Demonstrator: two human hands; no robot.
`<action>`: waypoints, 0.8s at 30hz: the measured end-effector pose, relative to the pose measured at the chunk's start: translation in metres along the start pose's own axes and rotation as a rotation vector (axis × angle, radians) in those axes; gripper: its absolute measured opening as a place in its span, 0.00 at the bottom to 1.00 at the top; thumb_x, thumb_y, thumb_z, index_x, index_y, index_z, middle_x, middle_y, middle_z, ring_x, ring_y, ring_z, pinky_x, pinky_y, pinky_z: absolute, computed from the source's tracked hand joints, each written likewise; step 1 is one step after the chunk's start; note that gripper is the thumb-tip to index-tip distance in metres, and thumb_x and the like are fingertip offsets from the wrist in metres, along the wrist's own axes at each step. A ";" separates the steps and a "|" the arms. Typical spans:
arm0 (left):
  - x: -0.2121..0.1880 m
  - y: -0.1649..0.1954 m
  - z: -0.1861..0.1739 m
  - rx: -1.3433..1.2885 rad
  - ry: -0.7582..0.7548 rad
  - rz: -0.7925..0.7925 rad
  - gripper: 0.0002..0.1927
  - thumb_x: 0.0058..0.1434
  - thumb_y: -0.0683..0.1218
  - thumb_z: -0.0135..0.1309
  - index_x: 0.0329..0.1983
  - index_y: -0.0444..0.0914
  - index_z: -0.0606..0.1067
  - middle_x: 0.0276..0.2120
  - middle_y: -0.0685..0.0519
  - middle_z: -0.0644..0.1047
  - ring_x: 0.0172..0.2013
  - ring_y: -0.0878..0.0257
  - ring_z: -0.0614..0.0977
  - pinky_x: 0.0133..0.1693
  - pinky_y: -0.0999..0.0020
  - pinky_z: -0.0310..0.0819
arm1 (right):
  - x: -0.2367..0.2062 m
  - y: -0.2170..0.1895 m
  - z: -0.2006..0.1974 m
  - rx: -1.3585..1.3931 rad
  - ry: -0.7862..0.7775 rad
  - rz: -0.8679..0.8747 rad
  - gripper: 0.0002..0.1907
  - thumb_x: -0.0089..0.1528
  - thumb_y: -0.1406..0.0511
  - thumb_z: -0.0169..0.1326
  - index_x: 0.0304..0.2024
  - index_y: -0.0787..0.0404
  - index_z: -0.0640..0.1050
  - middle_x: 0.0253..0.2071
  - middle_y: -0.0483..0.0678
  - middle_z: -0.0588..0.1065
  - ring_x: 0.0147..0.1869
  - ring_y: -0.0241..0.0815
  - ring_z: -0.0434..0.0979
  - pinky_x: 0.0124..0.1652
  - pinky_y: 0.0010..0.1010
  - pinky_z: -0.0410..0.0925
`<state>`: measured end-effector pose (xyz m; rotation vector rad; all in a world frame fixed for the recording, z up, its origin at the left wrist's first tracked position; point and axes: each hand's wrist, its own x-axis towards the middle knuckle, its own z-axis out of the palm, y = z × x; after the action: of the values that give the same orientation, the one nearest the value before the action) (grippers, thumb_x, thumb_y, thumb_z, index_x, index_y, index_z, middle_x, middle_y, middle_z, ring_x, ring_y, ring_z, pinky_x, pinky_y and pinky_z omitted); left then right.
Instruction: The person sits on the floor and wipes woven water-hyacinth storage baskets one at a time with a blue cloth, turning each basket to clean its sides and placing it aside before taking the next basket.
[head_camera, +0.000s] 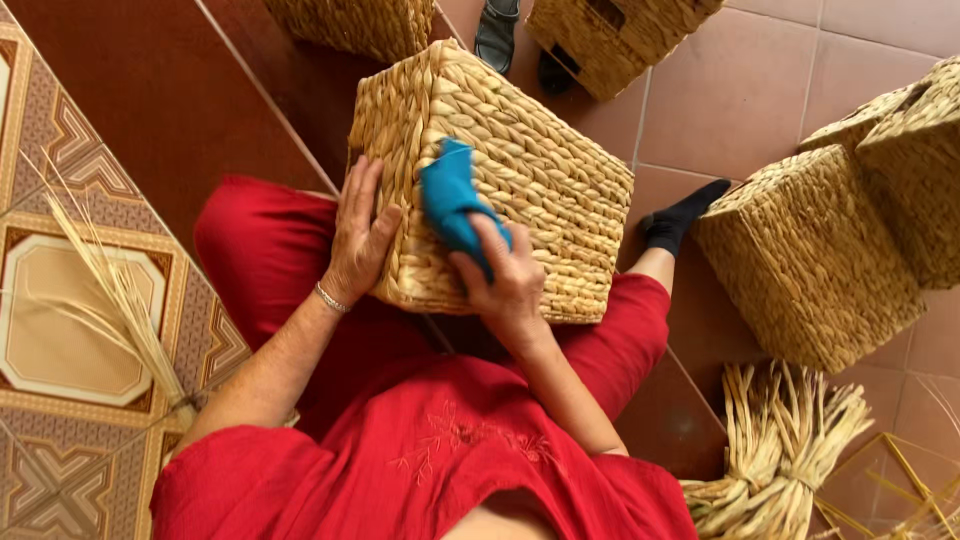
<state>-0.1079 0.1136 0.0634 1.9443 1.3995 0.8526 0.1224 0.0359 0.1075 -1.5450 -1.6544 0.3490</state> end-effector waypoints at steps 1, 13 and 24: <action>0.002 -0.001 0.000 0.030 0.016 0.077 0.37 0.78 0.65 0.36 0.76 0.32 0.57 0.77 0.34 0.55 0.77 0.40 0.55 0.76 0.52 0.46 | 0.005 -0.003 0.002 0.009 0.044 -0.121 0.25 0.61 0.60 0.64 0.60 0.53 0.74 0.49 0.60 0.74 0.46 0.62 0.77 0.42 0.44 0.72; -0.012 0.005 -0.007 0.145 0.028 0.300 0.25 0.79 0.59 0.34 0.72 0.42 0.59 0.75 0.38 0.55 0.77 0.41 0.54 0.76 0.48 0.46 | -0.055 0.195 -0.026 -0.534 0.093 0.571 0.22 0.68 0.53 0.57 0.62 0.53 0.77 0.45 0.65 0.76 0.46 0.68 0.76 0.44 0.54 0.70; 0.046 -0.028 -0.006 -0.280 -0.055 -0.355 0.42 0.71 0.69 0.37 0.74 0.33 0.56 0.68 0.37 0.61 0.68 0.47 0.65 0.66 0.56 0.59 | -0.072 0.253 -0.061 0.642 0.187 0.997 0.25 0.68 0.54 0.55 0.60 0.64 0.77 0.48 0.44 0.79 0.47 0.34 0.79 0.47 0.26 0.72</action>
<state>-0.1181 0.1659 0.0529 1.4447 1.4487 0.7714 0.3344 0.0023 -0.0563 -1.6866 -0.4232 1.0858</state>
